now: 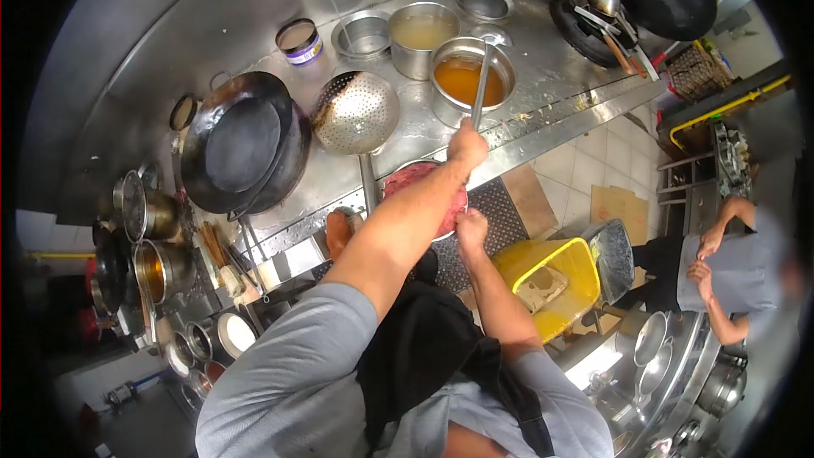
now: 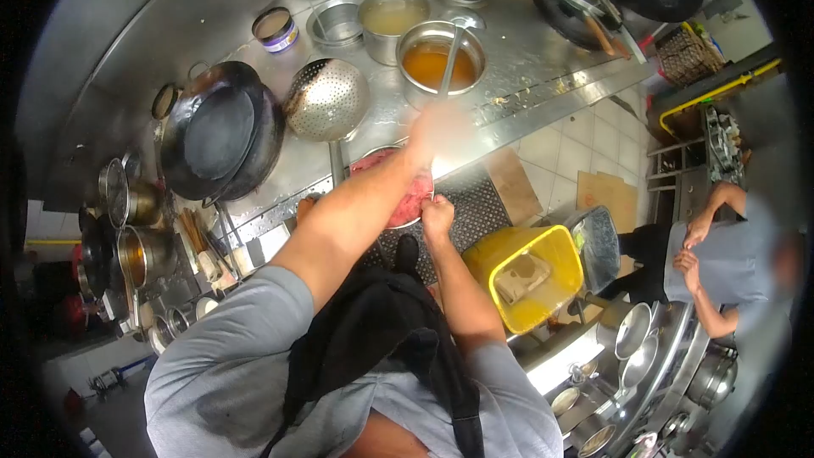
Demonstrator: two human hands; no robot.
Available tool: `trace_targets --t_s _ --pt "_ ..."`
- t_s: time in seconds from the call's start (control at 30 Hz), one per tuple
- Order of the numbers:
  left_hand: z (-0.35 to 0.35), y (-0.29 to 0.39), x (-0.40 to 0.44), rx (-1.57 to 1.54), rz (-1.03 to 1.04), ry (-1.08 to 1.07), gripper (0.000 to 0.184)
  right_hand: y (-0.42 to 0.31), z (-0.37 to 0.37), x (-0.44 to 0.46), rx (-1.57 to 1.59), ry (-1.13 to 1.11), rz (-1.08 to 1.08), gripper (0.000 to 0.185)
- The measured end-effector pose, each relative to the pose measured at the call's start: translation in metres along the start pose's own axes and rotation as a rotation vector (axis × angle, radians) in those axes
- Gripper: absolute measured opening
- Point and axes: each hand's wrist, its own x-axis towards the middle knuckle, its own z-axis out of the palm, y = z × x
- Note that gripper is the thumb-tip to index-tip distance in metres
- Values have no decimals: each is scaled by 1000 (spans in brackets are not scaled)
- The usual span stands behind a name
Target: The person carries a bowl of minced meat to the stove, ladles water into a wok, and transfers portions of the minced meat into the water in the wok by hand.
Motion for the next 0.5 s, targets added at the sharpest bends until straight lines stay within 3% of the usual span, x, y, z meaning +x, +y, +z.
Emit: trace_targets --t_s 0.1,0.13,0.17,0.23,0.27,0.37,0.47,0.5 --pt "40 -8 -13 73 123 95 54 -16 7 16 99 -70 -4 11" --pt "5 33 -45 -79 28 124 55 -22 2 17 -23 -99 -149 11" --pt "-32 77 -78 -235 -63 168 57 0 0 38 455 -241 69 27" --pt "-40 107 -103 -512 -170 227 60 32 -11 74 375 -286 48 29" --pt "-29 107 -105 -223 14 415 62 35 -14 81 311 -296 32 30" --pt "-6 108 -92 -394 -337 107 67 41 -19 91 180 -305 5 33" --pt "-7 106 -86 -367 -247 197 68 44 -18 88 99 -321 -14 36" --pt "-35 119 -92 -370 -249 201 68 49 -17 89 84 -328 -18 37"
